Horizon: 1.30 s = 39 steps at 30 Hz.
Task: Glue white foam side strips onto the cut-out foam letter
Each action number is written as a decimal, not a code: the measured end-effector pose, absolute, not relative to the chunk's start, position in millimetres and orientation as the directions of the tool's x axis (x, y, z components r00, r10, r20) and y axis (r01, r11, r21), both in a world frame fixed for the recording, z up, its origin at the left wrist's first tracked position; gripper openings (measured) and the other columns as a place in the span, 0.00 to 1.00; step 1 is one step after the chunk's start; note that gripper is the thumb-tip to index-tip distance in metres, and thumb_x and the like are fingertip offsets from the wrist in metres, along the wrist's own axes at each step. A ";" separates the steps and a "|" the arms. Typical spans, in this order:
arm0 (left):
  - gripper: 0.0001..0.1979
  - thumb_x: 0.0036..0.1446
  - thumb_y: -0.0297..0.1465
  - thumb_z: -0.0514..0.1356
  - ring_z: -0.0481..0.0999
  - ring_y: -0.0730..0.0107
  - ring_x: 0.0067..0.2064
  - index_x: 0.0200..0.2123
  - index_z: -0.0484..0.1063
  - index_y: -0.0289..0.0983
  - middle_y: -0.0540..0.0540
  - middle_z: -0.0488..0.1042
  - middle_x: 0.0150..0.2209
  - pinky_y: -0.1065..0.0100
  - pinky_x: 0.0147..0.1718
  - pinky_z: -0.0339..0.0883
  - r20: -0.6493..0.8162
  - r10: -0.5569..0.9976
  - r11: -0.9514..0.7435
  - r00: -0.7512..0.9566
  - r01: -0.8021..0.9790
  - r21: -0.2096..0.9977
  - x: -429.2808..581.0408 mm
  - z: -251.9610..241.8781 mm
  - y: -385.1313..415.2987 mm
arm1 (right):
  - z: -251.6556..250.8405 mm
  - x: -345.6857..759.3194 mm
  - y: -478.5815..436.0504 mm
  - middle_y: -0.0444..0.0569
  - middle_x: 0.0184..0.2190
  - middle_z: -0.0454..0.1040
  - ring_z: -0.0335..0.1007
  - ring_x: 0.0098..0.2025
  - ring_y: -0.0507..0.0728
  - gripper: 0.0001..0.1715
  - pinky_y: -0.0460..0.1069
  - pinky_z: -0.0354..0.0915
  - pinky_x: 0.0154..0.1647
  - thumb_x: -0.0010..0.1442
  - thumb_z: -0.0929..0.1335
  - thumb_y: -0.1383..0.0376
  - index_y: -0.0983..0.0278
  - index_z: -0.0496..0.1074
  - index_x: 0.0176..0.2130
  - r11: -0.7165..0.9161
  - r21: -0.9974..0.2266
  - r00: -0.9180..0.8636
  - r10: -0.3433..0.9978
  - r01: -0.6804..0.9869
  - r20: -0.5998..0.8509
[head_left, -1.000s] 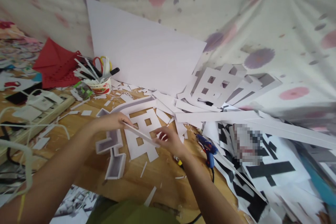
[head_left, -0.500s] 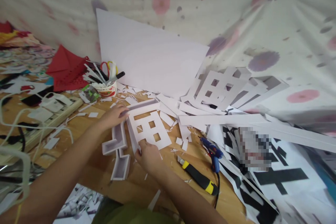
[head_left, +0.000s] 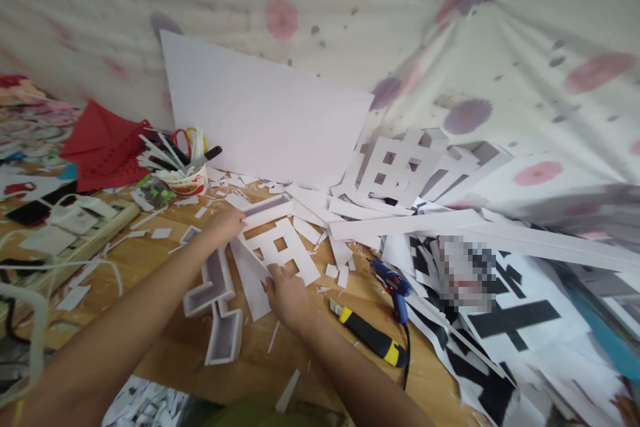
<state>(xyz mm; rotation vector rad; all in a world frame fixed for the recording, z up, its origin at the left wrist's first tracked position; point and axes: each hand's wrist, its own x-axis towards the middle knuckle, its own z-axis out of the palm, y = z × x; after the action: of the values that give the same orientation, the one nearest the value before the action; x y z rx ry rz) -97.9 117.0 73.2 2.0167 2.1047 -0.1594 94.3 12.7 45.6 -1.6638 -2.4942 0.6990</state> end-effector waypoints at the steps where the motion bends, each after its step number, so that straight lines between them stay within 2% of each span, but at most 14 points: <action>1: 0.15 0.52 0.36 0.51 0.75 0.57 0.41 0.31 0.76 0.39 0.41 0.77 0.37 0.66 0.37 0.64 -0.227 0.973 0.051 -0.031 0.995 0.081 -99.3 74.1 117.8 | 45.8 95.5 13.8 0.54 0.40 0.73 0.72 0.37 0.58 0.14 0.50 0.64 0.35 0.62 0.57 0.66 0.63 0.64 0.46 0.303 -0.411 -0.411 0.888 0.860 -0.205; 4: 0.16 0.53 0.37 0.49 0.74 0.57 0.42 0.31 0.75 0.39 0.41 0.77 0.38 0.66 0.37 0.63 -0.198 0.979 0.071 -0.051 0.993 0.094 -105.9 78.5 114.3 | 47.8 103.3 20.8 0.53 0.39 0.75 0.72 0.39 0.58 0.15 0.49 0.63 0.37 0.62 0.58 0.67 0.62 0.65 0.47 0.296 -0.449 -0.414 0.890 0.843 -0.191; 9: 0.19 0.54 0.37 0.46 0.74 0.54 0.41 0.33 0.75 0.36 0.37 0.76 0.38 0.63 0.36 0.64 -0.191 0.973 0.152 -0.126 0.980 0.126 -106.4 76.8 101.2 | 49.3 122.4 38.4 0.51 0.43 0.75 0.71 0.43 0.57 0.17 0.48 0.62 0.42 0.63 0.58 0.66 0.61 0.67 0.49 0.335 -0.479 -0.424 0.901 0.811 -0.088; 14: 0.22 0.56 0.38 0.43 0.75 0.55 0.40 0.33 0.75 0.35 0.37 0.77 0.38 0.64 0.35 0.64 -0.223 0.964 0.189 -0.147 0.965 0.183 -98.3 67.2 95.3 | 47.5 132.6 43.4 0.49 0.41 0.76 0.72 0.41 0.56 0.17 0.47 0.61 0.40 0.62 0.59 0.66 0.59 0.69 0.47 0.355 -0.470 -0.449 0.888 0.808 -0.103; 17: 0.22 0.56 0.39 0.43 0.75 0.59 0.40 0.36 0.74 0.36 0.40 0.77 0.39 0.67 0.35 0.64 -0.240 0.966 0.151 -0.092 0.959 0.239 -100.3 67.1 90.8 | 46.0 134.4 41.8 0.49 0.37 0.77 0.73 0.38 0.56 0.16 0.46 0.60 0.37 0.62 0.59 0.65 0.59 0.69 0.46 0.381 -0.459 -0.477 0.872 0.802 -0.110; 20: 0.20 0.52 0.38 0.48 0.75 0.62 0.41 0.42 0.71 0.37 0.44 0.76 0.42 0.69 0.37 0.65 -0.246 0.968 0.128 -0.042 0.929 0.347 -105.1 67.3 85.0 | 45.6 135.6 41.4 0.48 0.35 0.77 0.72 0.37 0.56 0.15 0.46 0.59 0.35 0.62 0.59 0.64 0.58 0.70 0.45 0.389 -0.450 -0.489 0.862 0.804 -0.130; 24: 0.25 0.49 0.37 0.49 0.73 0.59 0.45 0.49 0.67 0.35 0.42 0.74 0.46 0.67 0.42 0.64 -0.246 0.966 0.186 -0.078 0.872 0.453 -108.2 63.5 80.3 | 47.2 138.4 41.6 0.46 0.34 0.77 0.72 0.37 0.55 0.14 0.45 0.58 0.36 0.61 0.59 0.65 0.57 0.70 0.43 0.409 -0.474 -0.533 0.830 0.780 -0.162; 28: 0.30 0.48 0.39 0.49 0.71 0.57 0.49 0.53 0.63 0.30 0.38 0.71 0.50 0.65 0.45 0.63 -0.267 0.960 0.210 -0.087 0.851 0.481 -108.0 60.4 79.9 | 47.0 141.2 40.6 0.45 0.36 0.77 0.71 0.38 0.54 0.13 0.45 0.58 0.38 0.62 0.59 0.64 0.55 0.70 0.43 0.383 -0.501 -0.526 0.832 0.776 -0.179; 34: 0.29 0.47 0.39 0.49 0.73 0.56 0.46 0.52 0.65 0.32 0.40 0.72 0.49 0.64 0.44 0.64 -0.249 0.967 0.166 -0.047 0.861 0.482 -109.2 62.2 79.4 | 46.0 142.5 39.6 0.44 0.35 0.77 0.71 0.38 0.54 0.13 0.45 0.58 0.38 0.62 0.59 0.65 0.56 0.70 0.42 0.402 -0.498 -0.548 0.815 0.769 -0.188; 39: 0.30 0.47 0.39 0.50 0.71 0.56 0.49 0.53 0.63 0.34 0.42 0.72 0.49 0.64 0.46 0.62 -0.268 0.962 0.184 -0.060 0.865 0.467 -109.7 62.0 78.8 | 47.1 143.0 39.4 0.45 0.34 0.77 0.71 0.37 0.54 0.14 0.45 0.58 0.37 0.62 0.59 0.66 0.56 0.71 0.42 0.411 -0.511 -0.562 0.808 0.755 -0.180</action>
<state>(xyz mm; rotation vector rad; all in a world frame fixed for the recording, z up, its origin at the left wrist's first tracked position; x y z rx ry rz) -109.7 78.8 62.0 1.7076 1.9516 0.2463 143.0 39.4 47.1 -1.4207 -2.5584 0.8487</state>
